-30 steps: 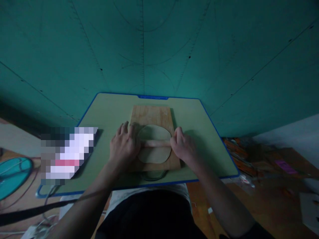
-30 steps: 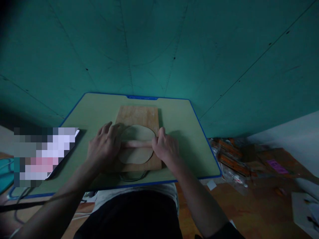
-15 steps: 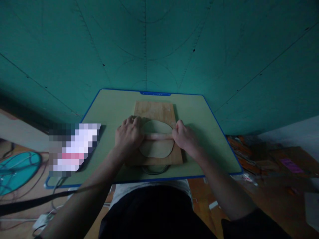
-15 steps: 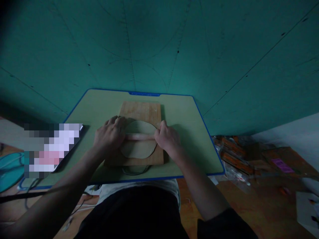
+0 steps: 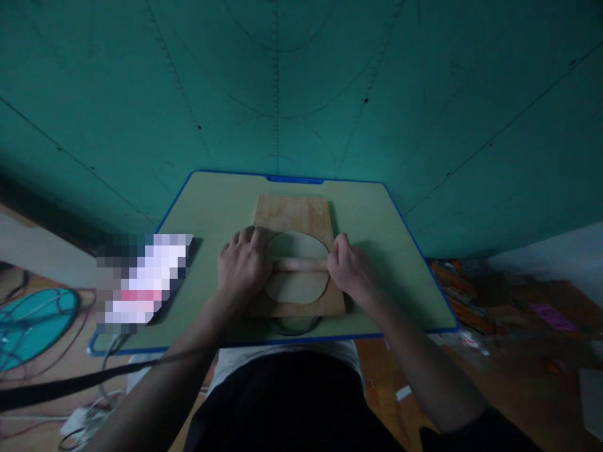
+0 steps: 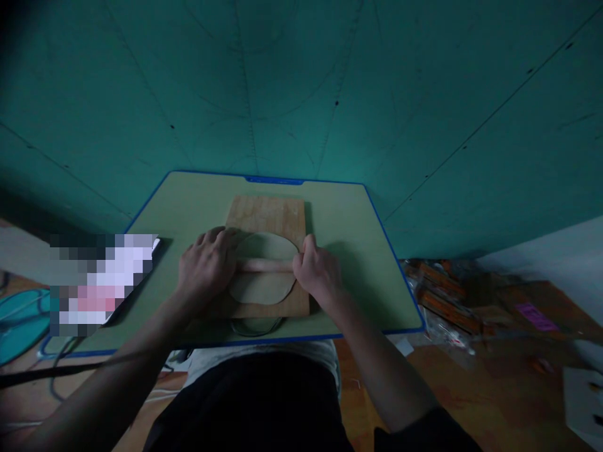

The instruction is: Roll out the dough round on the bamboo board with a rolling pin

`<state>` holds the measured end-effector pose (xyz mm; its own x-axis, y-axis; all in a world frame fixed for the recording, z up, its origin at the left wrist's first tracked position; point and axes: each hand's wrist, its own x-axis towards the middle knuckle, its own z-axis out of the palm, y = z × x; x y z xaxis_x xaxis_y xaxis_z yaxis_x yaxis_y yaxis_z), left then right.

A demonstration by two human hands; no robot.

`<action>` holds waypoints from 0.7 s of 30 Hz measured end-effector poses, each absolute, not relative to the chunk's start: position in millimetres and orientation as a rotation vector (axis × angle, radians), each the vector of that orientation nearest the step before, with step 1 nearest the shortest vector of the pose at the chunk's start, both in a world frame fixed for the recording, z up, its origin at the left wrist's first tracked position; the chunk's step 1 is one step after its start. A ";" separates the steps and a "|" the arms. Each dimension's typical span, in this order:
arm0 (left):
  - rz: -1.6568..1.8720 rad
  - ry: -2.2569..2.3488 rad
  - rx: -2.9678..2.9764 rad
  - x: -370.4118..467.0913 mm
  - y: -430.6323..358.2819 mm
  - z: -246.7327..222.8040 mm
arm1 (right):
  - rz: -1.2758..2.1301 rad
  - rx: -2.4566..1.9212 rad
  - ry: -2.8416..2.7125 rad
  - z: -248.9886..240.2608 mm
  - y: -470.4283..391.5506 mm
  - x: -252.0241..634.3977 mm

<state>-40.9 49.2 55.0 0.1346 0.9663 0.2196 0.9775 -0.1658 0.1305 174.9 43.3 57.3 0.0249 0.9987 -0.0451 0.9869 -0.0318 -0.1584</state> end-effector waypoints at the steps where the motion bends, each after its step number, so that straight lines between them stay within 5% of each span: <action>1: -0.380 -2.004 -2.341 -41.2 48.8 54.7 | 0.229 -2.187 -2.129 58.0 42.6 174.7; 21: -0.449 -1.998 -2.329 -42.9 43.9 48.9 | 0.138 -2.078 -2.111 48.0 37.5 178.7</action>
<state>-42.9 43.9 48.9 0.1283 0.9615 0.2429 0.9731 -0.1694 0.1564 178.7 37.5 48.0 -0.0101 0.9982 0.0599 0.9819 0.0212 -0.1882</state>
